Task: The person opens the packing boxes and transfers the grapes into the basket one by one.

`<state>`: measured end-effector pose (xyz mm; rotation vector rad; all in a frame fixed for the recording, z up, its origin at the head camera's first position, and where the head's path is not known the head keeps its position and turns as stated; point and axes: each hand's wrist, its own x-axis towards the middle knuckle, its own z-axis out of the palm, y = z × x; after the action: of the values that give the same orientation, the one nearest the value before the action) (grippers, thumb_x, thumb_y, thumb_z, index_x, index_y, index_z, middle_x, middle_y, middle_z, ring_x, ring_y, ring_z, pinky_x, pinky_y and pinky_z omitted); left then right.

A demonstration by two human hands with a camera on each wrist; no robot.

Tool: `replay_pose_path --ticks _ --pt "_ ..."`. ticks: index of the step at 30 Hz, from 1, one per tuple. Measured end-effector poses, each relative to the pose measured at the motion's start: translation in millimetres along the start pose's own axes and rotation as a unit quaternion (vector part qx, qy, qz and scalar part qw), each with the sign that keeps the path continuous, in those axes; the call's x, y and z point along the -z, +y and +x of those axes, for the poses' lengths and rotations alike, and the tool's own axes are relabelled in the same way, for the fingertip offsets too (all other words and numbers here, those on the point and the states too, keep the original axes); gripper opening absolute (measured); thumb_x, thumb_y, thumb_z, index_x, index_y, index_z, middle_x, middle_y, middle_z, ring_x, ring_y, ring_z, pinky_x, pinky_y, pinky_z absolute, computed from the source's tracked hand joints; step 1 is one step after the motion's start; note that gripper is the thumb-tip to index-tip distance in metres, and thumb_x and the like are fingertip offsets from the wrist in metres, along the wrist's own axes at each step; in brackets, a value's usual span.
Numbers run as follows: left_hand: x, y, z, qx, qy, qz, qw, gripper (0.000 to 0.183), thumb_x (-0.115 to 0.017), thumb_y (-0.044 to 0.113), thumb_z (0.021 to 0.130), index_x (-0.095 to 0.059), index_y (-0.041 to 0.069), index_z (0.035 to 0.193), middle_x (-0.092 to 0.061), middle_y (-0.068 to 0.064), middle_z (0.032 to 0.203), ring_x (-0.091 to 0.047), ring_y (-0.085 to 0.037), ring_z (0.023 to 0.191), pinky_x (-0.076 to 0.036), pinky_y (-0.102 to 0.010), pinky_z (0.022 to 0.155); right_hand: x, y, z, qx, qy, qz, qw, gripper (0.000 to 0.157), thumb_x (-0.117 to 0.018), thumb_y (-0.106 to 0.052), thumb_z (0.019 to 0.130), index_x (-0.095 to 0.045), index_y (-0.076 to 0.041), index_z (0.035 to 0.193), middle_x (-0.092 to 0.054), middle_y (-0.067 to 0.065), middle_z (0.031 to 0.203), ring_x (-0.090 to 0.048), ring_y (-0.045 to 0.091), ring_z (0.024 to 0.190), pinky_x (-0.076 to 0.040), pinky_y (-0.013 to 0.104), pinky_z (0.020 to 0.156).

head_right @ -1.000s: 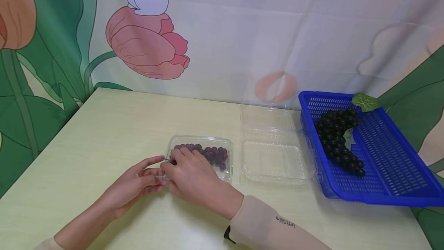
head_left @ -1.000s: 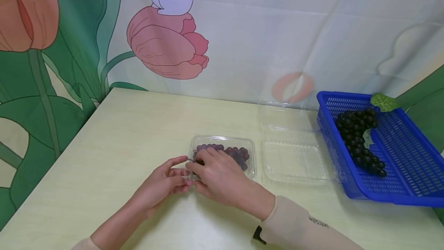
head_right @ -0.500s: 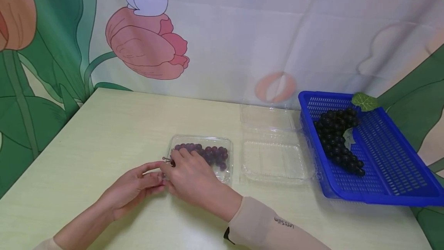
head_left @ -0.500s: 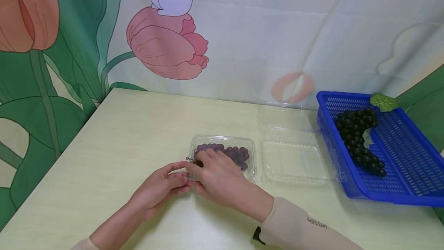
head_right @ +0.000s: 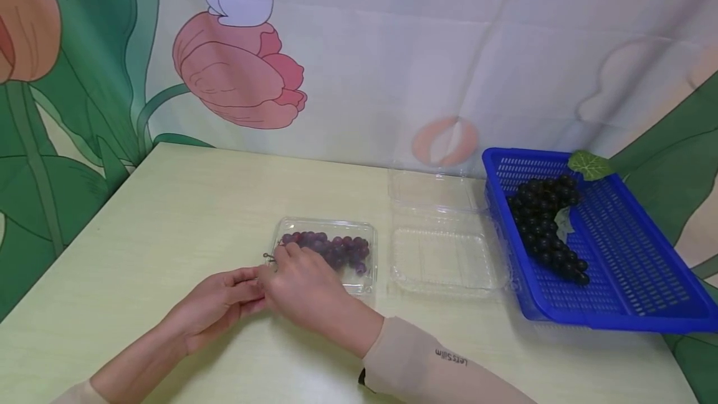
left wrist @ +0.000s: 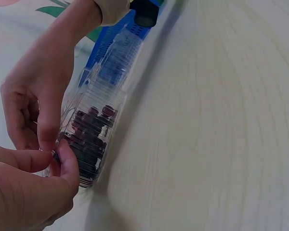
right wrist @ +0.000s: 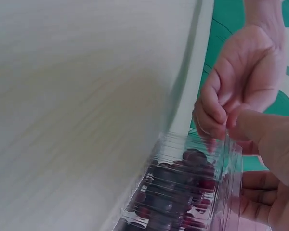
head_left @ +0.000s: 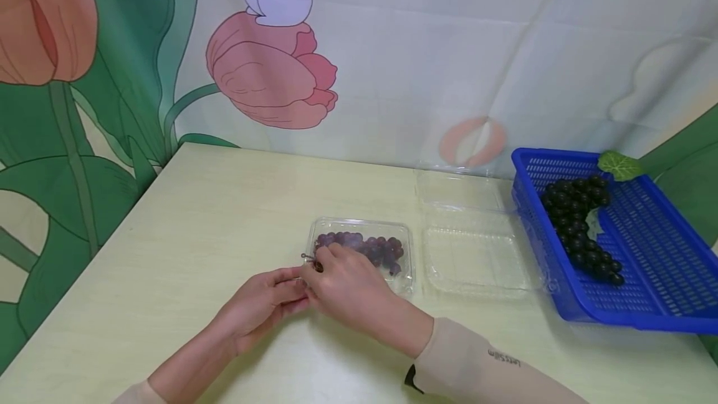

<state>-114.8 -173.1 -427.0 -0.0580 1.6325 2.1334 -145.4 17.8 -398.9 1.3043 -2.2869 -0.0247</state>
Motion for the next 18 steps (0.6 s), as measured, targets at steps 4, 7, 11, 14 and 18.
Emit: replay_pose_path --ticks 4,7,11,14,18 --pt "-3.2 0.7 -0.2 -0.002 0.001 0.001 1.0000 0.043 -0.056 0.005 0.106 -0.046 -0.018 0.140 -0.062 -0.018 0.130 -0.066 -0.018 0.111 -0.054 -0.030 0.100 0.9 -2.4 -0.6 0.026 -0.006 -0.039 0.999 0.019 -0.079 -0.033 0.092 -0.077 -0.016 0.101 -0.064 0.001 0.082 -0.057 0.016 0.071 -0.053 0.025 0.060" --pt "-5.0 0.6 -0.4 0.003 0.012 0.004 0.9999 0.038 -0.056 0.004 0.105 -0.050 -0.018 0.137 -0.061 -0.018 0.130 -0.066 -0.018 0.110 -0.055 -0.029 0.099 3.6 -3.9 -0.4 0.032 -0.025 -0.050 0.998 0.017 -0.077 -0.029 0.095 -0.076 -0.015 0.103 -0.066 0.002 0.086 -0.061 0.017 0.076 -0.055 0.026 0.064" --pt "-4.8 0.6 0.0 0.010 0.019 0.009 0.9997 0.036 -0.054 0.002 0.105 -0.051 -0.017 0.135 -0.060 -0.018 0.130 -0.065 -0.017 0.109 -0.055 -0.028 0.097 5.1 -7.2 1.1 0.030 -0.036 -0.062 0.997 0.013 -0.076 -0.024 0.095 -0.076 -0.013 0.102 -0.066 0.003 0.086 -0.062 0.018 0.078 -0.055 0.026 0.065" --pt "-3.5 0.3 0.1 0.012 0.013 0.008 0.9998 0.037 -0.054 0.002 0.105 -0.050 -0.018 0.135 -0.060 -0.017 0.128 -0.065 -0.016 0.108 -0.055 -0.027 0.097 3.1 -10.7 1.5 0.020 -0.033 -0.075 0.996 0.010 -0.080 -0.023 0.091 -0.076 -0.015 0.096 -0.065 0.002 0.083 -0.059 0.017 0.075 -0.051 0.025 0.061" --pt "-1.7 -0.2 -0.4 0.017 0.012 0.004 0.9998 0.037 -0.050 0.000 0.104 -0.048 -0.019 0.135 -0.060 -0.016 0.124 -0.064 -0.015 0.106 -0.055 -0.027 0.096 1.0 -16.0 1.4 0.008 -0.019 -0.085 0.996 0.008 -0.081 -0.018 0.087 -0.074 -0.017 0.088 -0.062 0.001 0.079 -0.057 0.016 0.072 -0.047 0.024 0.058"
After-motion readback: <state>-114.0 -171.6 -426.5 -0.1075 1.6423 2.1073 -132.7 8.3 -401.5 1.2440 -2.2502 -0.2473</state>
